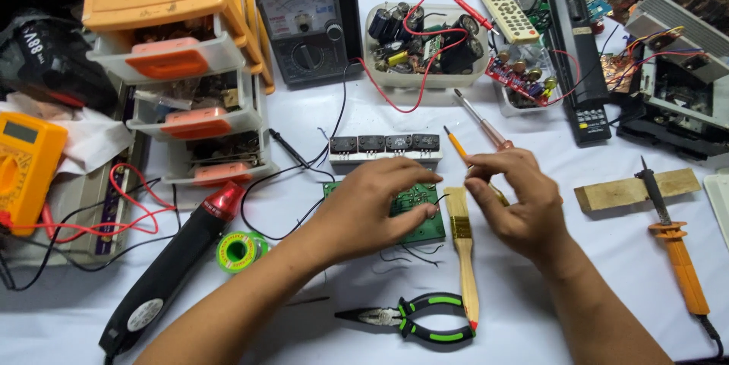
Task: The person unscrews a component from a plastic housing and then uses pliers to cut off excess wire leads from the underside of a printed circuit board.
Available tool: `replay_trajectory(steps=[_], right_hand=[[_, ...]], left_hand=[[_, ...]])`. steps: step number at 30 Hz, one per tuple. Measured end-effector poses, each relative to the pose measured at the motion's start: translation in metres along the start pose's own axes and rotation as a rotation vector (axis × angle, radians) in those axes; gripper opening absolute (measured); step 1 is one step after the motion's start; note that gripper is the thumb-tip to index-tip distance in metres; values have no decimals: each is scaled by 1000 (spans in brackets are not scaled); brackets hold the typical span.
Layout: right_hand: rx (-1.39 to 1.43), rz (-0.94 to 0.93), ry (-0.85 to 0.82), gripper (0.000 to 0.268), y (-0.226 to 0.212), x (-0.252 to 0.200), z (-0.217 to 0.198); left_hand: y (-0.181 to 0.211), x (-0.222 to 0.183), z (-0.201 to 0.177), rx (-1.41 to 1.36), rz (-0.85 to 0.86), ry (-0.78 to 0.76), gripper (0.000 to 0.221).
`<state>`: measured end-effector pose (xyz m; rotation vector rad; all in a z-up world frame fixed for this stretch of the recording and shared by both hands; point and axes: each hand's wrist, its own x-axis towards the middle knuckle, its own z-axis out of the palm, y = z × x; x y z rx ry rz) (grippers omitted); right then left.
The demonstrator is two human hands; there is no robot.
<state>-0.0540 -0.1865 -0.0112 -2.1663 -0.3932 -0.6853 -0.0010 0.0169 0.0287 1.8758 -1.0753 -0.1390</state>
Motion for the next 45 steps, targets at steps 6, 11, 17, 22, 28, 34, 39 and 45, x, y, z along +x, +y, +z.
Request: replay_trajectory(steps=[6, 11, 17, 22, 28, 34, 39, 45], right_hand=[[-35, -14, 45, 19, 0, 0, -11], [-158, -97, -104, 23, -22, -5, -30], [-93, -281, -467, 13, -80, -21, -19], [-248, -369, -688, 36, -80, -61, 6], [-422, -403, -664, 40, -80, -69, 22], [-204, -308, -666, 33, -90, -56, 12], [427, 287, -598, 43, -86, -50, -25], [1329, 822, -121, 47, -55, -50, -34]], left_hand=[[9, -29, -33, -1, 40, 245, 29], [31, -80, -58, 104, 33, 521, 19], [15, -167, -54, 349, 58, 1130, 25], [12, -203, -46, 348, -86, 1149, 23], [17, -176, -46, 312, -184, 914, 29], [26, -127, -40, 429, -177, 632, 20], [31, -87, -23, 368, 12, 578, 17], [21, -38, 10, 202, 75, 371, 15]])
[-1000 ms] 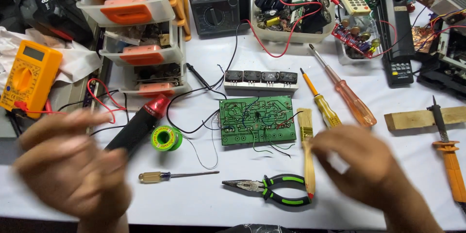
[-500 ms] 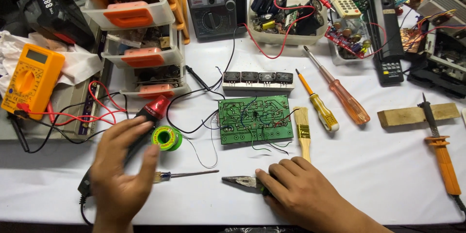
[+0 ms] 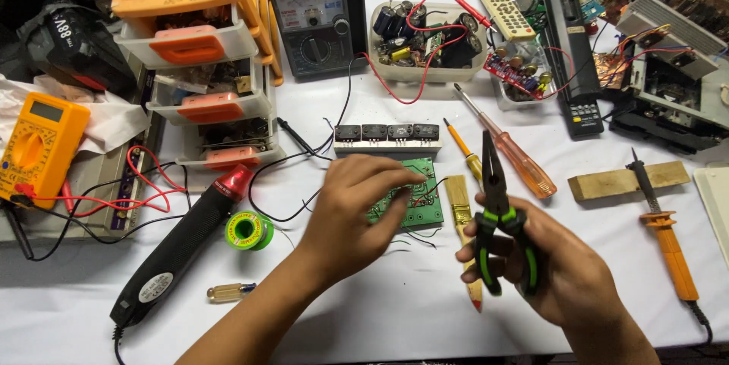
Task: The person unscrews a component from a plastic housing and then uses pliers to cut off excess wire leads from the underside of a printed circuit board.
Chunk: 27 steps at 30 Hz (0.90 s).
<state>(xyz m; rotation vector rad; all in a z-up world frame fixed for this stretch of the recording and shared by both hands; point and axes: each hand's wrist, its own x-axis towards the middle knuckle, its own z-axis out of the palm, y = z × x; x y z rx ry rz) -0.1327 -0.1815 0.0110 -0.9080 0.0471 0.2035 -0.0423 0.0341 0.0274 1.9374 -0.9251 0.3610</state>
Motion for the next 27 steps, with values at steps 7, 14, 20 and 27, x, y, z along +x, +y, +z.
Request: replay_trajectory(steps=[7, 14, 20, 27], right_hand=[[5, 68, 101, 42, 10, 22, -14], [-875, -77, 369, 67, -4, 36, 25], [-1599, -636, 361, 56, 0, 42, 14], [-749, -238, 283, 60, 1, 44, -17]], left_hand=[[5, 27, 24, -259, -318, -282, 33], [13, 48, 31, -405, -602, -259, 14], [12, 46, 36, -362, -444, -91, 13], [-11, 25, 38, -191, -171, -134, 31]])
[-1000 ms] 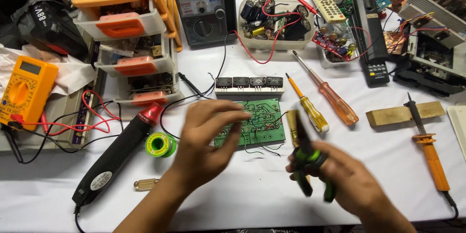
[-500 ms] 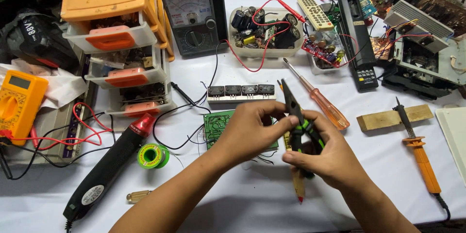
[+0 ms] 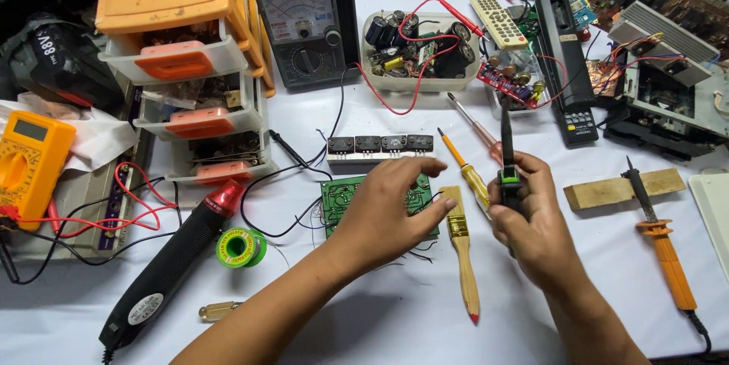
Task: The person unscrews a component from a plastic housing and then uses pliers to cut off excess wire leads from the underside of a printed circuit board.
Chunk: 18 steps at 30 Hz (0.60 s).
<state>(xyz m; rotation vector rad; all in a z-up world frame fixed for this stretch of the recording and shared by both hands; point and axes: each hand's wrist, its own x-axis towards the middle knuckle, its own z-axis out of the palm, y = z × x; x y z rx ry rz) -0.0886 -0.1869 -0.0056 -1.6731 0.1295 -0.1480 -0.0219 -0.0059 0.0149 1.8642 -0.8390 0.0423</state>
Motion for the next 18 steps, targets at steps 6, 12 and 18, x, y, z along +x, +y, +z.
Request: replay_trajectory(steps=[6, 12, 18], right_hand=[[-450, -96, -11, 53, 0, -1, -2], [-785, -390, 184, 45, 0, -10, 7], [-894, -632, 52, 51, 10, -8, 1]], left_hand=[[-16, -9, 5, 15, -108, -33, 9], [-12, -11, 6, -86, -269, 7, 10], [-16, -13, 10, -100, -303, 65, 7]])
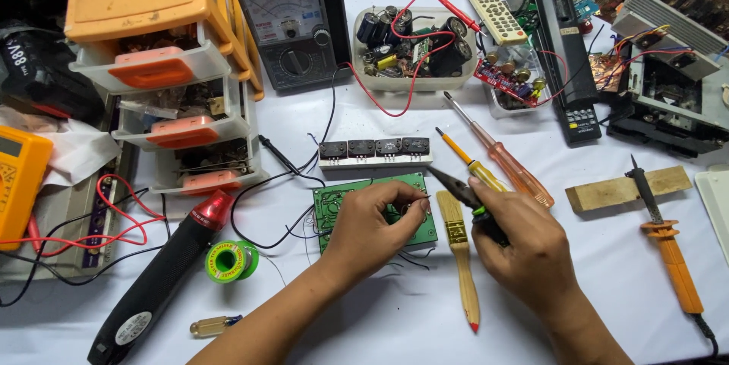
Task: The person unscrews a component from a plastic housing and then uses pliers to cut off excess wire leads from the underside of a printed circuit board.
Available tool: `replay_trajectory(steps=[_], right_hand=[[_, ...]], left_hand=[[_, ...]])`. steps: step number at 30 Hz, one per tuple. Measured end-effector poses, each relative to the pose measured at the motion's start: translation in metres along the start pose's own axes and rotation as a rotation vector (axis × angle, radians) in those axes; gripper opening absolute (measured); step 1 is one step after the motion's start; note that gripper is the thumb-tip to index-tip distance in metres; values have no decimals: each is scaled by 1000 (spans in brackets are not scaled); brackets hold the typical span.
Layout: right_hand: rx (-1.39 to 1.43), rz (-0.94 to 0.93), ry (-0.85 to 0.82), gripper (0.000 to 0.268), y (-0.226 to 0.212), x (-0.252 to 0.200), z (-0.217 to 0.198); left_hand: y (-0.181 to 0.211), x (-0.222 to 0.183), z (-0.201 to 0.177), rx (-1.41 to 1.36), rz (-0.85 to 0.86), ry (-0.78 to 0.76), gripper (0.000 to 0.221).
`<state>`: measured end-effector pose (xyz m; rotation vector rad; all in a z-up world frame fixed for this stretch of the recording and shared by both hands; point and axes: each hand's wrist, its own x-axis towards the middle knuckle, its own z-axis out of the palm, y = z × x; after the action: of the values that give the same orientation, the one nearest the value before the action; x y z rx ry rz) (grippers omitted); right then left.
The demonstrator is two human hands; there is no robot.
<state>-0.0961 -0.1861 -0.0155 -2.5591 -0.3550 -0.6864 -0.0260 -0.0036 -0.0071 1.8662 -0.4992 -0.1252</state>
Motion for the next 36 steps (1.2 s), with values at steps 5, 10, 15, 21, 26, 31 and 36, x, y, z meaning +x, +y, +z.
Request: replay_trajectory(steps=[5, 10, 15, 21, 26, 31, 36], right_hand=[[-33, -90, -21, 51, 0, 1, 0], [-54, -126, -26, 46, 0, 1, 3], [-116, -111, -29, 50, 5, -4, 8], [-170, -148, -23, 48, 6, -4, 11], [-205, -174, 9, 42, 5, -2, 12], [-227, -200, 61, 34, 5, -1, 13], [-233, -227, 60, 32, 7, -3, 13]], left_hand=[[-10, -2, 2, -7, 108, 47, 4], [-10, -2, 1, -39, 186, 25, 10], [-14, -2, 3, -62, 198, 50, 15], [-13, -2, 2, -66, 202, 54, 9], [-13, -2, 3, -48, 205, 62, 11], [-15, -2, 4, -33, 235, 69, 18], [-14, -2, 4, -48, 240, 54, 13]])
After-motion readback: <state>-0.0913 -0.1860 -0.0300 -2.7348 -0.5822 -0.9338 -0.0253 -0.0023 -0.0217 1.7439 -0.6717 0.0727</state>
